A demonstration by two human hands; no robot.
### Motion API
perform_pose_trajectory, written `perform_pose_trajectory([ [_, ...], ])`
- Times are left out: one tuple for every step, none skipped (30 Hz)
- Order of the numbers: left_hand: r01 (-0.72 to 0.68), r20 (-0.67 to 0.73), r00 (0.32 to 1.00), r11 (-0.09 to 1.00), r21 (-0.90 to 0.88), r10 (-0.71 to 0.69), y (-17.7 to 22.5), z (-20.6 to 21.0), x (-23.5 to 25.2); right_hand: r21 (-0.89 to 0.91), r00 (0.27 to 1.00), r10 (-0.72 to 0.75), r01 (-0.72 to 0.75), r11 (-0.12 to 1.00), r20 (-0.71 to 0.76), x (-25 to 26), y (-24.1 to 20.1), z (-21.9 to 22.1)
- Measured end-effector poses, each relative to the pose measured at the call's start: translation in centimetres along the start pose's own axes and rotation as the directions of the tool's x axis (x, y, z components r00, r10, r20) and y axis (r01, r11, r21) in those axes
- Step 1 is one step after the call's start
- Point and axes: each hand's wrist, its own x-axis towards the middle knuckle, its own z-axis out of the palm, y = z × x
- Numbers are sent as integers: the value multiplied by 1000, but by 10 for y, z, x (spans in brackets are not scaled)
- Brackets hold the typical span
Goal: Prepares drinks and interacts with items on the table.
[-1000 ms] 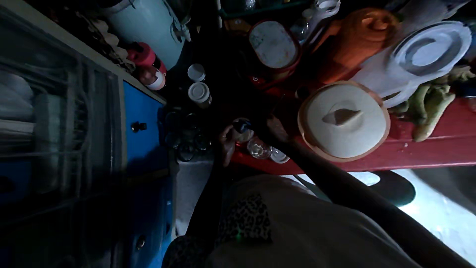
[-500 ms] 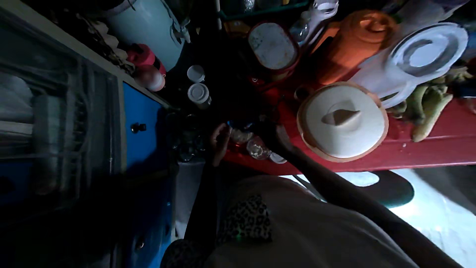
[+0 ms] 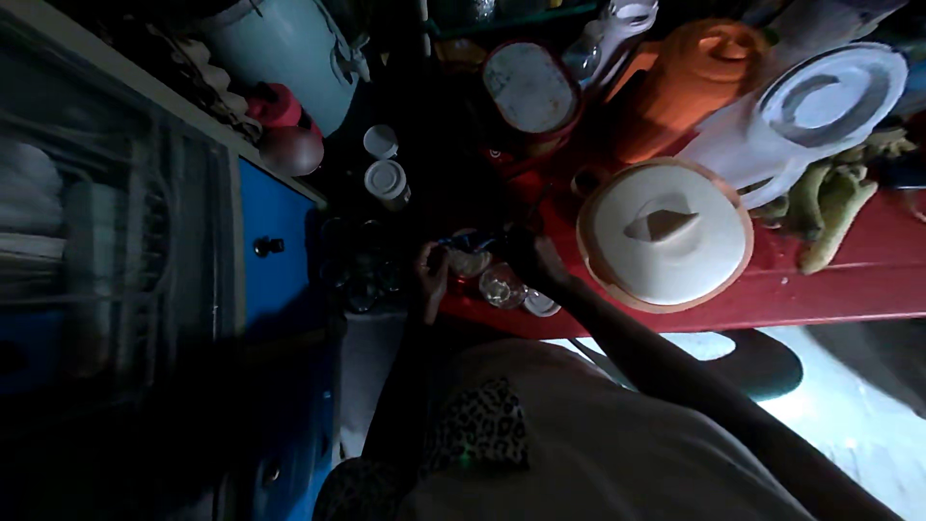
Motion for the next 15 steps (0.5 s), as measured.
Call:
perform_pose_trajectory([
  [-8, 10, 1000, 1000, -20, 9, 0, 3, -1, -4, 1000, 5, -5, 1000, 4, 0, -2, 0],
  [-16, 19, 1000, 999, -33, 16, 1, 5, -2, -22, 1000, -4, 4, 1000, 10, 1, -3, 1],
  [-11, 22, 1000, 999, -43, 12, 2, 7, -2, -45, 1000, -23, 24, 999, 17, 2, -2, 0],
  [2, 16, 1000, 999, -55, -1, 1, 6, -2, -63, 999, -45, 46, 997, 23, 2, 0, -1],
  [22, 0, 1000, 998, -59, -22, 0, 5, -1, -77, 997, -67, 69, 995, 24, 3, 4, -2],
  [31, -24, 999, 998, -58, -32, -3, 4, -1, -97, 995, -99, 99, 990, 11, 3, 7, -1],
  [37, -37, 999, 997, -71, -40, -4, 3, -2, -123, 991, -133, 132, 984, -4, 3, 9, 0],
  [33, -43, 998, 996, -88, -37, -3, 1, -2, -146, 989, -149, 147, 978, -4, 3, 7, 0],
  [22, -25, 999, 994, -110, -25, -4, -2, -2, -172, 988, -156, 156, 973, 11, 4, 5, -2],
  [16, 31, 999, 992, -126, -12, -3, -7, -2, -198, 987, -160, 163, 966, 34, 5, 2, -3],
  [3, 101, 995, 992, -130, 11, -3, -12, -1, -226, 983, -173, 181, 957, 54, 6, 0, -4],
  [-22, 147, 988, 992, -127, 41, -3, -15, 0, -241, 979, -193, 203, 949, 67, 7, -1, -3],
  [-51, 163, 984, 992, -112, 69, -1, -17, 0, -239, 974, -217, 228, 944, 72, 7, -1, -2],
  [-74, 155, 984, 994, -77, 86, 1, -16, 1, -221, 971, -228, 239, 945, 76, 8, -2, -1],
  [-70, 143, 987, 997, -40, 76, 2, -15, 1, -195, 971, -226, 238, 952, 82, 10, -3, -2],
])
